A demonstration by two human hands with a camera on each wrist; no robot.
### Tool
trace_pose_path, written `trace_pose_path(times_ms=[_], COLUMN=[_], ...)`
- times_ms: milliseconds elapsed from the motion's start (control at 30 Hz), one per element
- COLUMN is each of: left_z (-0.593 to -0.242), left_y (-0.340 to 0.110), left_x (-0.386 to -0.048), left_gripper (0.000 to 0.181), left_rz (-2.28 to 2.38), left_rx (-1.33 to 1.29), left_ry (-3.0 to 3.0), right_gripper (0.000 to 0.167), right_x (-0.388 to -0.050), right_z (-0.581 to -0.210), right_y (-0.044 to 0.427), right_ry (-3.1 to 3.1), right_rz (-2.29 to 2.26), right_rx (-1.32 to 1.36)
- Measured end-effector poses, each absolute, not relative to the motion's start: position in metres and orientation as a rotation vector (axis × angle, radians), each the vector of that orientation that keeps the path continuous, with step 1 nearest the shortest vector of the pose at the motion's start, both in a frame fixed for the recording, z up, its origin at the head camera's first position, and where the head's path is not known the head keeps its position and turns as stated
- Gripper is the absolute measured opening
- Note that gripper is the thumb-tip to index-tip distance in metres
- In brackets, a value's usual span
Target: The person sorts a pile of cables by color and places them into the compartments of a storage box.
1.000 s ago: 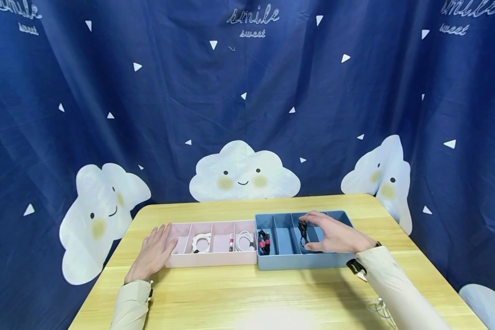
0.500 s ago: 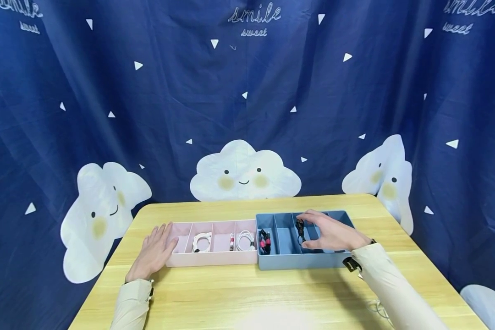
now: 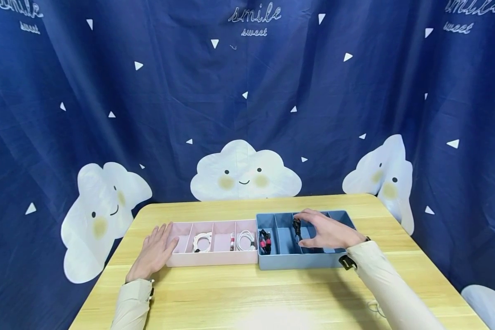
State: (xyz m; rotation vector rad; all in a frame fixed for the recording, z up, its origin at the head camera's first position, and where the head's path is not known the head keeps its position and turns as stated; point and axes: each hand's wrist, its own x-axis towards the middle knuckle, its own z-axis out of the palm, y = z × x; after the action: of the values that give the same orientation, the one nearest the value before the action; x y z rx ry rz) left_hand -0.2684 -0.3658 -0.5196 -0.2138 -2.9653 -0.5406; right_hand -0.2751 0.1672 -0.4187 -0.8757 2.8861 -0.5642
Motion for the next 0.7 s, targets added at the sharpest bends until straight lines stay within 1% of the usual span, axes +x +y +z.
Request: trace_pose_path(times_ms=[700], left_z=[-0.5198], left_y=[-0.365], left_x=[-0.267], left_gripper=[0.072], left_rz=[-0.534], left_rx=[-0.232], left_ry=[-2.943], right_gripper=[0.074], right_x=[-0.2831], right_z=[-0.4258], right_y=[0.1572], right_ry=[2.852], right_rz=[-0.566], right_rx=[-0.874])
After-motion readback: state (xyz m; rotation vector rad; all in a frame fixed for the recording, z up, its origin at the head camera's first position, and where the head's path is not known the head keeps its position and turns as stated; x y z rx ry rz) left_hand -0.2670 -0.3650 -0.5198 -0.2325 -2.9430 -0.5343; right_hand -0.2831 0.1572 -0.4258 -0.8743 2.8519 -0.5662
